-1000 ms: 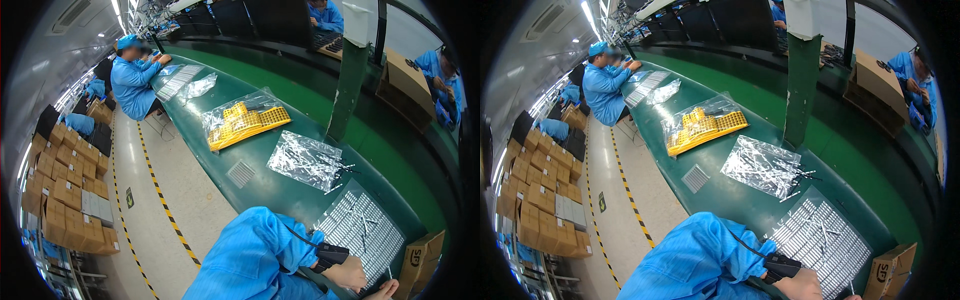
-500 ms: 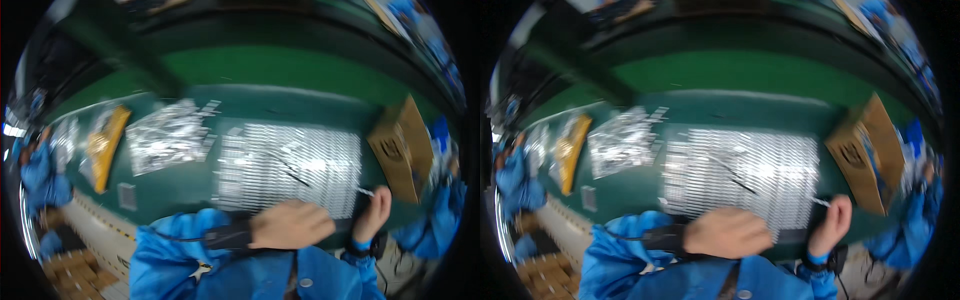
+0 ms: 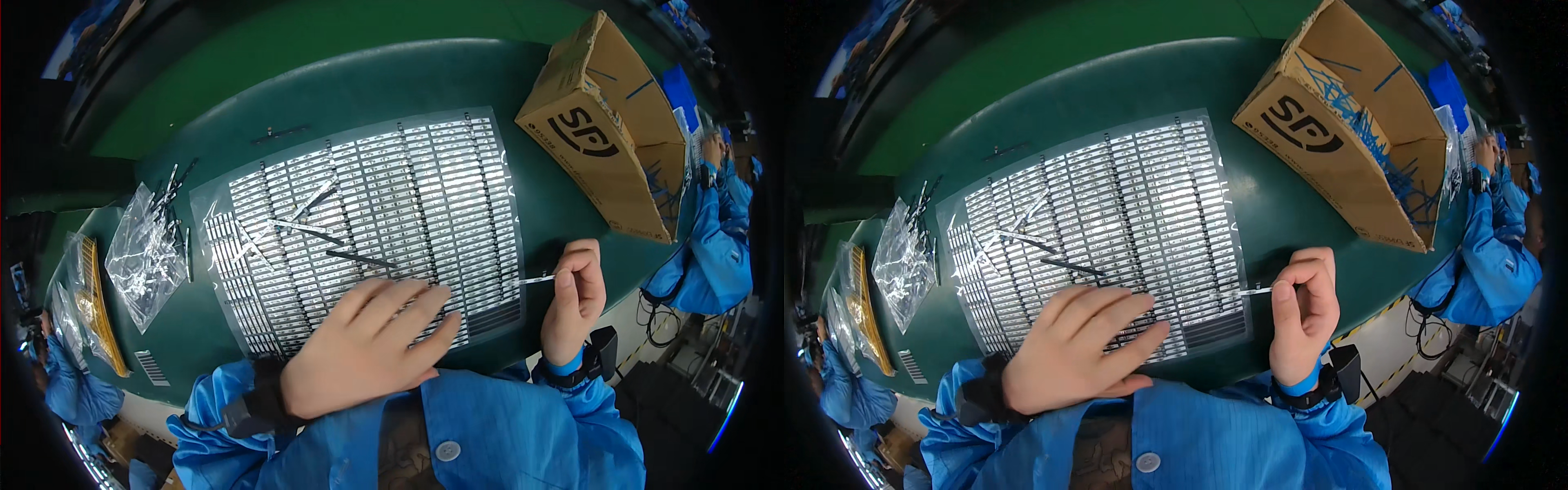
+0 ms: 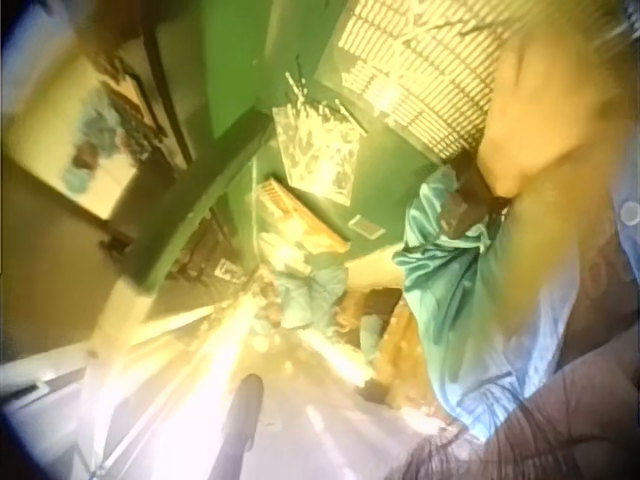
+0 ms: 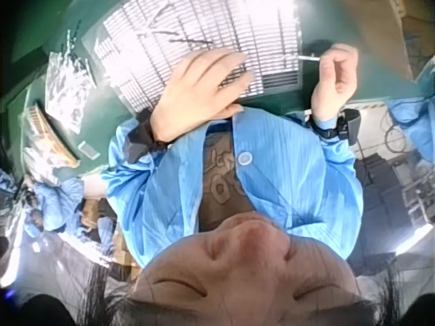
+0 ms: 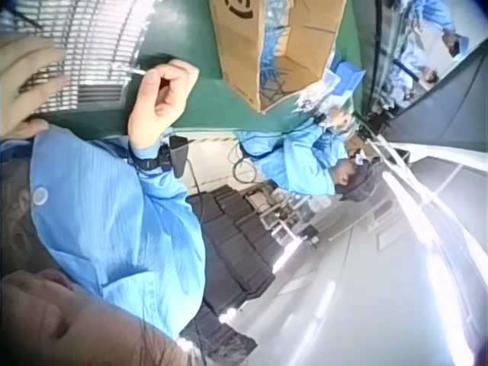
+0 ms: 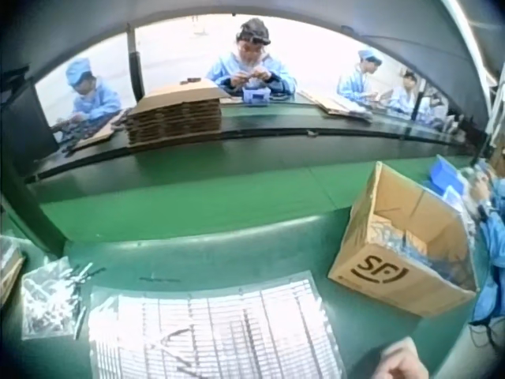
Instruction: The person is seen assembling components of LED strips onto a metallic grid and then packing small components into bags at an industrial workstation.
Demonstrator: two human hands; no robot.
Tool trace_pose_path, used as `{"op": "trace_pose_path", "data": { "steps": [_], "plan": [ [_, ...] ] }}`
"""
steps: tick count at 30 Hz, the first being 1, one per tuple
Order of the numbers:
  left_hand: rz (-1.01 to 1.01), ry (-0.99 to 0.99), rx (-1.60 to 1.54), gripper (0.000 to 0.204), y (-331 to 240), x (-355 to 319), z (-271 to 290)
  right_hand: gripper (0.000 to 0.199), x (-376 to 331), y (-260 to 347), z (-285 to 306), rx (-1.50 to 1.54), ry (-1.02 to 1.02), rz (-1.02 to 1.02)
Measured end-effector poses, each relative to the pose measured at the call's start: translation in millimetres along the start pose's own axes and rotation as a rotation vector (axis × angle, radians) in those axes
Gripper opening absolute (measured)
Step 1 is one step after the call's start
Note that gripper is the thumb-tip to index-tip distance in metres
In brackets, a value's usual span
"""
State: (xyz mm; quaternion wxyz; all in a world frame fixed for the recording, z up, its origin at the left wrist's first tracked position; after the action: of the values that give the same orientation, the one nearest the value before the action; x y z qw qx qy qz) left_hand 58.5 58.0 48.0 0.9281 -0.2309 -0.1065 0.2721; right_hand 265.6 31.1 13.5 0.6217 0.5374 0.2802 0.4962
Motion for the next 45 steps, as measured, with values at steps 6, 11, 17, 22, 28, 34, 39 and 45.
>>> {"op": "trace_pose_path", "data": {
  "steps": [6, 11, 17, 22, 28, 34, 39, 45],
  "plan": [
    [0.041, -0.052, 0.161, 0.043, -13, -9, -20, 0.007, 1, 1, 6, 0.021, -0.104, 0.089],
    [0.034, -0.027, 0.276, 0.037, -25, -3, -19, 0.005, 2, 2, 10, 0.098, -0.157, 0.099],
    [-0.002, -0.055, 0.417, 0.032, -36, 4, -17, 0.006, 0, -1, 15, 0.193, -0.211, 0.095],
    [-0.018, -0.087, 0.548, 0.037, -42, 4, -22, 0.006, -2, -3, 20, 0.258, -0.258, 0.095],
    [-0.023, -0.043, 0.461, 0.048, -35, 4, -22, 0.008, -3, -4, 24, 0.293, -0.264, 0.085],
    [0.049, 0.122, 0.278, 0.061, -28, 3, -20, 0.003, -12, 2, 22, 0.173, -0.116, -0.016],
    [-0.14, 0.019, 0.253, 0.049, -25, -3, -14, 0.012, -27, 12, 1, -0.169, 0.086, 0.009],
    [-0.184, -0.024, 0.168, 0.044, -15, -1, -26, 0.01, -30, 9, -6, -0.296, 0.101, 0.018]
  ]
}}
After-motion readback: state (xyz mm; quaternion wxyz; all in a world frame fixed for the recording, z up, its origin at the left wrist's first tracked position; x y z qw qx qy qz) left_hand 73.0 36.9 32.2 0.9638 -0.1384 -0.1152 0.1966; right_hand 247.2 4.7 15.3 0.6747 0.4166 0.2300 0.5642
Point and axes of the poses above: each hand's wrist, its own x-axis towards the middle knuckle, its own z-axis out of the back of the hand, y = z × x, the point moved 9 cm from there along x, towards the middle knuckle, and after that the axes turned 5 degrees about z, right-handed, at the moved point
